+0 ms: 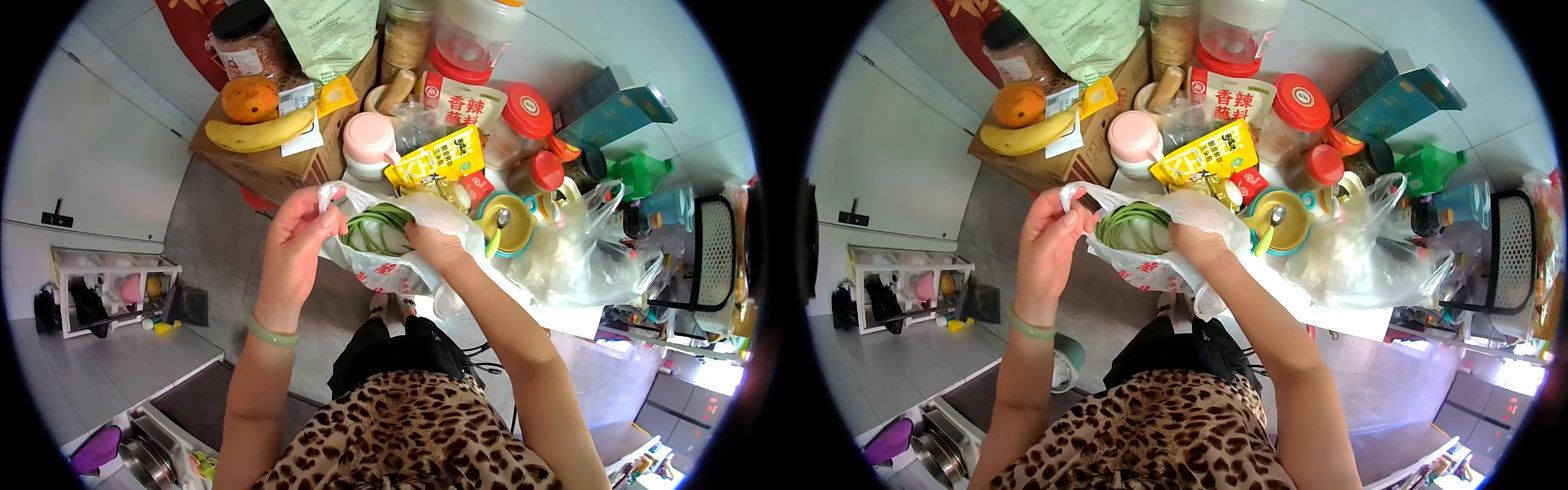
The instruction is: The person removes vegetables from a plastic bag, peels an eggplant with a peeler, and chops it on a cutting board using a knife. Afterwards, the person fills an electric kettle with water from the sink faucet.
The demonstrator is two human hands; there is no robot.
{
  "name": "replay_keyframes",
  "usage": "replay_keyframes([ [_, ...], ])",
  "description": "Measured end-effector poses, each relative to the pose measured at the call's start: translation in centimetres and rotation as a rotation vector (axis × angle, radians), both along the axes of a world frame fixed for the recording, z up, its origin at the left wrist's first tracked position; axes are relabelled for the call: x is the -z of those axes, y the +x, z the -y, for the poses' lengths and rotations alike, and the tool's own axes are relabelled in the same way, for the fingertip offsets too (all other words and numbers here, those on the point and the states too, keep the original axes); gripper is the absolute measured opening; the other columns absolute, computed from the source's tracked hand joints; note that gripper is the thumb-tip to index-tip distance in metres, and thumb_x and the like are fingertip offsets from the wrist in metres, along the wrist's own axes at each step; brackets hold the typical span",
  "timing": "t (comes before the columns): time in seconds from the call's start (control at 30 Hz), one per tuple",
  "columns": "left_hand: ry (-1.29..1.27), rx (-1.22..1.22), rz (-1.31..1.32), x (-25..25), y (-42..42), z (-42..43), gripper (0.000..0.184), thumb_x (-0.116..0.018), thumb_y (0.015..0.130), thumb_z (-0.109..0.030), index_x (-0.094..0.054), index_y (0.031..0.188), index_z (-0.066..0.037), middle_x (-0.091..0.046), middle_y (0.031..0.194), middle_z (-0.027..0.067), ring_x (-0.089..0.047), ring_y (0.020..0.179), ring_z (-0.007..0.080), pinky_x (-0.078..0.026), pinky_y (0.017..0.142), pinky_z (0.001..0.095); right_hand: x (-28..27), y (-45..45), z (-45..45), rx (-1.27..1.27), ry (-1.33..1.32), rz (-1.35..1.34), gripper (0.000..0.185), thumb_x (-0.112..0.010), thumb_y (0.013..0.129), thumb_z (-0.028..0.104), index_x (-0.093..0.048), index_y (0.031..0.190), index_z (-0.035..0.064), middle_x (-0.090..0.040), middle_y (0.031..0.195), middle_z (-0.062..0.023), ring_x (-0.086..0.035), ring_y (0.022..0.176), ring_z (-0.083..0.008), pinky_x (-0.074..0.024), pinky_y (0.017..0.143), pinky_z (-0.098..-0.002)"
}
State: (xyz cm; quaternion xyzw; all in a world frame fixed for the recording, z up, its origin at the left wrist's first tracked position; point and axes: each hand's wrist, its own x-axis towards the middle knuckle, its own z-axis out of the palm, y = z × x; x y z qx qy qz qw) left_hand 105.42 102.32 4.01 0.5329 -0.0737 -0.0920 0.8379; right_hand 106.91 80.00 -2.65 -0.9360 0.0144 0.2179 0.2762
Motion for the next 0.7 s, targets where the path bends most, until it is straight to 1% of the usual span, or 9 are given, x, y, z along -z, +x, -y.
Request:
replay_keyframes([
  [0.07,-0.051,0.001,0.02,-0.2,0.2,0.1,0.025,-0.059,0.095,-0.007,-0.061,0.119,0.0,-0.062,0.092,0.002,-0.056,0.085,0.0107,-0.044,0.083,0.0268,0.1,0.0,0.0,0.046,0.031,-0.057,0.04,-0.048,0.093,0.035,-0.059,0.12,0.0073,-0.062,0.12,-0.0212,-0.059,0.112,-0.039,-0.0457,0.095,-0.0455],
  [0.13,-0.013,0.009,0.025,0.1,0.1,0.3,0.024,-0.059,0.095,-0.007,-0.061,0.118,0.0,-0.062,0.093,0.002,-0.056,0.085,0.0108,-0.044,0.082,0.0268,0.9,-0.2,-0.3,0.052,0.022,-0.153,0.041,-0.05,0.092,0.035,-0.058,0.121,0.0063,-0.062,0.12,-0.022,-0.059,0.112,-0.0397,-0.0451,0.096,-0.0451],
  [0.2,0.007,0.019,0.014,0.2,-0.1,0.5,0.024,-0.059,0.095,-0.007,-0.061,0.118,0.0,-0.062,0.093,0.0019,-0.057,0.084,0.0108,-0.045,0.082,0.0267,3.3,-0.8,-1.0,0.024,-0.027,-0.293,0.044,-0.052,0.092,0.036,-0.057,0.122,0.0048,-0.061,0.122,-0.0227,-0.059,0.112,-0.0402,-0.0444,0.097,-0.0449],
  [0.23,0.007,0.022,-0.001,0.3,-0.3,0.5,0.023,-0.059,0.095,-0.007,-0.061,0.117,0.0,-0.062,0.093,0.0019,-0.057,0.084,0.0108,-0.045,0.082,0.0266,5.2,-1.0,-1.1,-0.011,0.021,-0.2,0.044,-0.057,0.091,0.032,-0.055,0.125,0.0041,-0.06,0.123,-0.0238,-0.057,0.113,-0.0406,-0.0449,0.097,-0.0444],
  [0.27,0.006,0.024,-0.016,0.4,-0.4,0.6,0.023,-0.059,0.095,-0.007,-0.061,0.117,-0.001,-0.062,0.093,0.0019,-0.057,0.084,0.0108,-0.045,0.081,0.0264,6.8,-1.0,-1.5,-0.043,0.052,-0.101,0.044,-0.058,0.091,0.031,-0.055,0.125,0.0044,-0.06,0.122,-0.0236,-0.057,0.113,-0.0406,-0.0449,0.097,-0.0444],
  [0.37,0.006,-0.001,-0.026,0.6,-0.7,0.7,0.022,-0.06,0.095,-0.007,-0.062,0.116,-0.001,-0.063,0.094,0.0019,-0.057,0.084,0.0106,-0.045,0.081,0.0259,7.9,-0.3,-2.5,-0.059,0.023,0.122,0.043,-0.06,0.089,0.028,-0.056,0.125,0.0055,-0.061,0.12,-0.0231,-0.057,0.112,-0.0408,-0.0448,0.097,-0.0443],
  [0.43,0.018,-0.014,-0.004,0.6,-0.7,0.4,0.022,-0.06,0.095,-0.008,-0.062,0.116,-0.001,-0.063,0.094,0.002,-0.057,0.085,0.0106,-0.045,0.081,0.026,6.9,0.3,-2.3,-0.05,0.017,0.224,0.043,-0.061,0.088,0.026,-0.056,0.125,0.0062,-0.062,0.118,-0.0227,-0.057,0.111,-0.041,-0.0448,0.097,-0.0442],
  [0.53,0.007,-0.038,0.012,0.2,-0.9,-0.3,0.023,-0.059,0.095,-0.007,-0.061,0.117,-0.001,-0.063,0.094,0.0021,-0.057,0.085,0.0104,-0.045,0.081,0.0262,5.0,0.2,-0.9,-0.045,0.091,0.272,0.043,-0.063,0.086,0.022,-0.057,0.125,0.0073,-0.062,0.115,-0.0221,-0.057,0.11,-0.0412,-0.0448,0.097,-0.0441],
  [0.7,-0.067,-0.063,0.017,-0.1,-1.2,-0.1,0.024,-0.058,0.095,-0.007,-0.06,0.119,-0.001,-0.064,0.097,0.0022,-0.057,0.085,0.0101,-0.045,0.082,0.0265,3.1,-1.2,0.4,-0.072,0.167,0.207,0.044,-0.066,0.083,0.017,-0.058,0.125,0.0092,-0.063,0.111,-0.0212,-0.057,0.108,-0.0415,-0.0447,0.097,-0.044],
])
